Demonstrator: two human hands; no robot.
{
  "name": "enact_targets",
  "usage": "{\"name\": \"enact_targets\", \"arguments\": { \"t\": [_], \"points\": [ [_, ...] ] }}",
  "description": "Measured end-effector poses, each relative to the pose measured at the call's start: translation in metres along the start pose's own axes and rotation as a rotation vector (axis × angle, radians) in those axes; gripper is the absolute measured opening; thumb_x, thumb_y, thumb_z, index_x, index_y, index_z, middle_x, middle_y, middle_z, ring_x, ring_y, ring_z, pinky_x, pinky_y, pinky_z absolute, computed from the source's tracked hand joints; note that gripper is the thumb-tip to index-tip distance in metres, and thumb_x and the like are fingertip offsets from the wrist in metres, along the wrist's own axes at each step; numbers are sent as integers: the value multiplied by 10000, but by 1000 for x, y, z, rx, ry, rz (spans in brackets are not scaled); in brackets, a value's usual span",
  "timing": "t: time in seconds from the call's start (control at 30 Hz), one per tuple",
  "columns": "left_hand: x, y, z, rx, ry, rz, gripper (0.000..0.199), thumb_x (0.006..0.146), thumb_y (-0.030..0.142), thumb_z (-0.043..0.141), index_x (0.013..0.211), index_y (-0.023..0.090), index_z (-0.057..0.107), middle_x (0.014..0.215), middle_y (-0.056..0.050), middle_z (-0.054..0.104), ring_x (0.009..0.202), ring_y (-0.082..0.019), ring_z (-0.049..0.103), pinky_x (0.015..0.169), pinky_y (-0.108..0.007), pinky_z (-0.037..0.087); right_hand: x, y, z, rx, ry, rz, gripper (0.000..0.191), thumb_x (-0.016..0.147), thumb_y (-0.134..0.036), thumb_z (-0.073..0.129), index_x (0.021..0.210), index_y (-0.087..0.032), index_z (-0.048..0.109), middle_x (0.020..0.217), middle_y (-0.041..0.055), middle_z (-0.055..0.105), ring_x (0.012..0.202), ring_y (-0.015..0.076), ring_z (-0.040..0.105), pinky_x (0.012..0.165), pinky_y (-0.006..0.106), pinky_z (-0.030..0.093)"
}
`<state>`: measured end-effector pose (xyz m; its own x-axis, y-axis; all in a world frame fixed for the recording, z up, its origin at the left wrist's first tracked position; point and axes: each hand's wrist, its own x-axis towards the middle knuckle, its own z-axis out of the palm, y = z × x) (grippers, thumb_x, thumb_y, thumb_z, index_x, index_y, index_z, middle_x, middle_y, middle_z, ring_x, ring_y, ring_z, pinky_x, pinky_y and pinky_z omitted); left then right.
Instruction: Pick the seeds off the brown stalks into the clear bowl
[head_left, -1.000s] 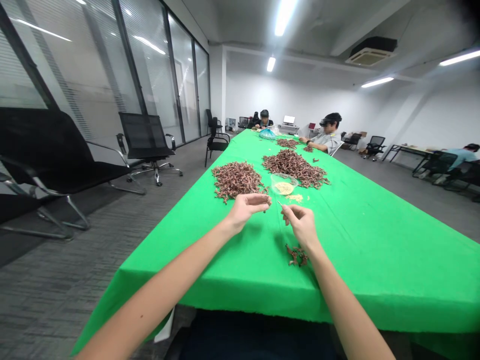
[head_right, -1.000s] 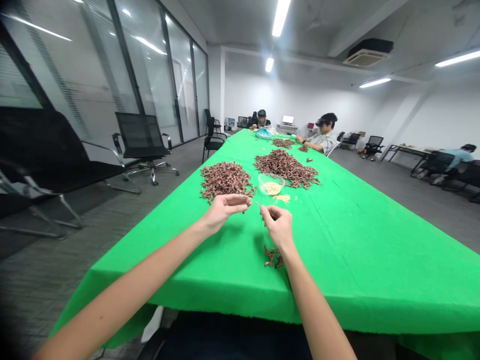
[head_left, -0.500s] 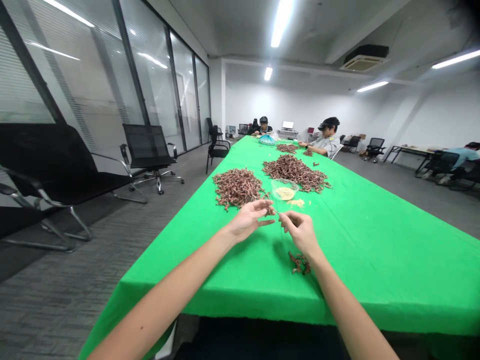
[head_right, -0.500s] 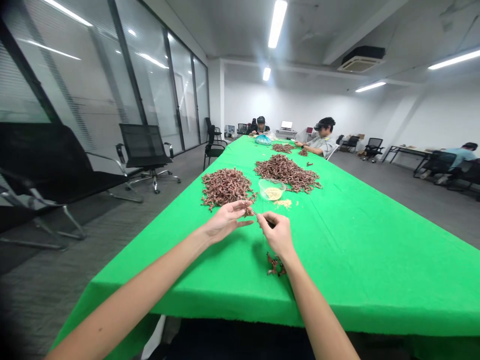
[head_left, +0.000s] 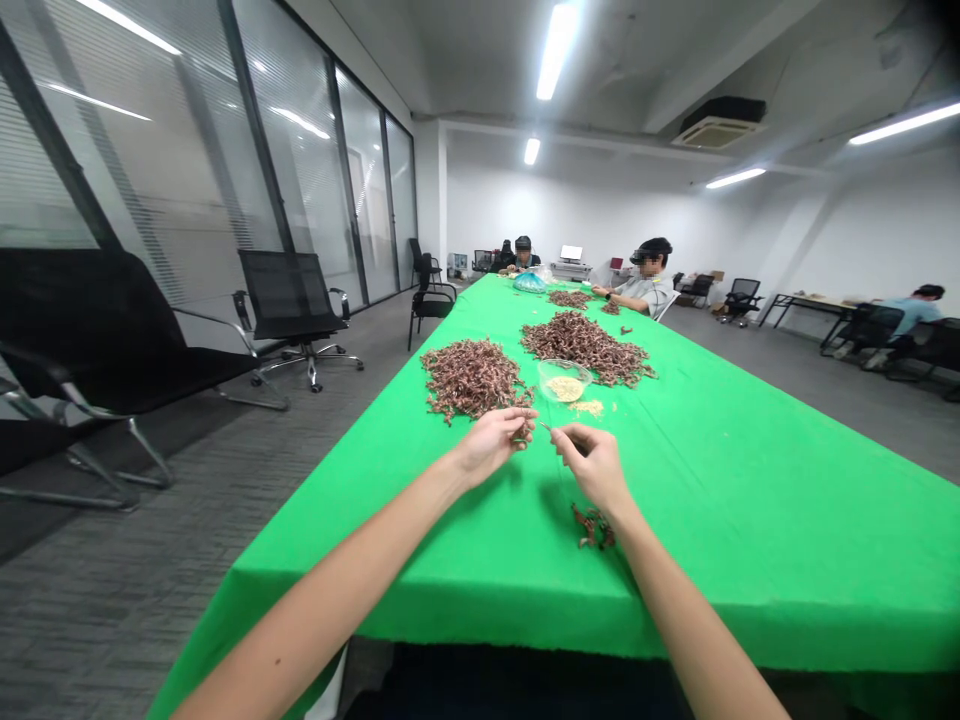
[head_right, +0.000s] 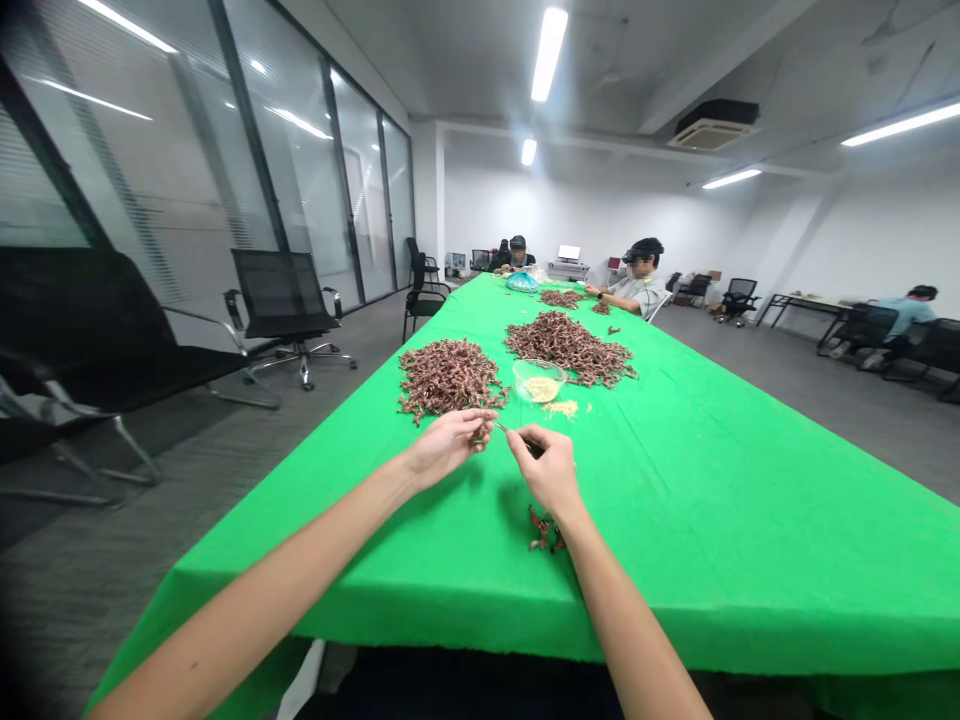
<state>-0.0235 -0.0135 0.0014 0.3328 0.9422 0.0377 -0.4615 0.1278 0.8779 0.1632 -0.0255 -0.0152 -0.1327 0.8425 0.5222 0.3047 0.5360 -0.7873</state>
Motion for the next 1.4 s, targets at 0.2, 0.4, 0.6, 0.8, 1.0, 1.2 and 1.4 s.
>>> {"name": "enact_targets", "arguments": {
  "t": [0.2,0.4,0.6,0.8,1.0,1.2,1.4],
  "points": [
    [1,-3,-4,37,62,-39,158,872,197,608,947,71,667,756,-34,556,619,-89,519,576,-224,370,0,0,0,-20,9,-1,406,871,-518,584,719,-154,681,647,21,626,567,130,506,525,246,378],
    [2,-2,-2,58,53,-99,249,834,318,648,914,85,680,725,-4,524,575,-78,467,537,-235,346,0,-1,0,-14,7,11,387,873,-497,589,712,-153,665,630,13,601,558,123,481,538,247,366],
    [0,-3,0,204,145,-13,203,698,218,729,866,108,700,715,-3,557,613,-86,502,556,-228,371,0,-3,-1,-13,4,29,383,870,-488,594,694,-153,656,613,6,576,549,114,450,536,250,350],
    [1,-4,-1,277,283,54,160,715,214,703,836,109,695,755,-39,608,680,-119,574,660,-268,493,0,-1,0,-25,-1,34,396,870,-502,590,696,-152,657,612,8,575,553,117,456,537,253,353],
    [-4,-5,5,314,284,26,208,774,280,663,901,117,678,756,-55,625,684,-138,615,605,-259,517,1,0,0,86,-41,84,390,838,-521,625,702,-157,665,623,13,595,557,124,488,545,256,382],
    [-1,-16,6,384,283,23,222,792,317,609,886,121,652,712,-26,616,445,-76,503,383,-197,329,3,-2,-1,281,-158,188,401,810,-541,651,715,-152,676,620,17,609,537,113,502,530,246,384],
    [3,-18,3,401,265,53,285,819,396,567,823,125,654,502,29,515,323,-44,280,365,-210,136,3,1,-2,327,-164,225,391,809,-524,662,720,-144,692,610,16,604,522,102,481,507,241,342]
  ]
}}
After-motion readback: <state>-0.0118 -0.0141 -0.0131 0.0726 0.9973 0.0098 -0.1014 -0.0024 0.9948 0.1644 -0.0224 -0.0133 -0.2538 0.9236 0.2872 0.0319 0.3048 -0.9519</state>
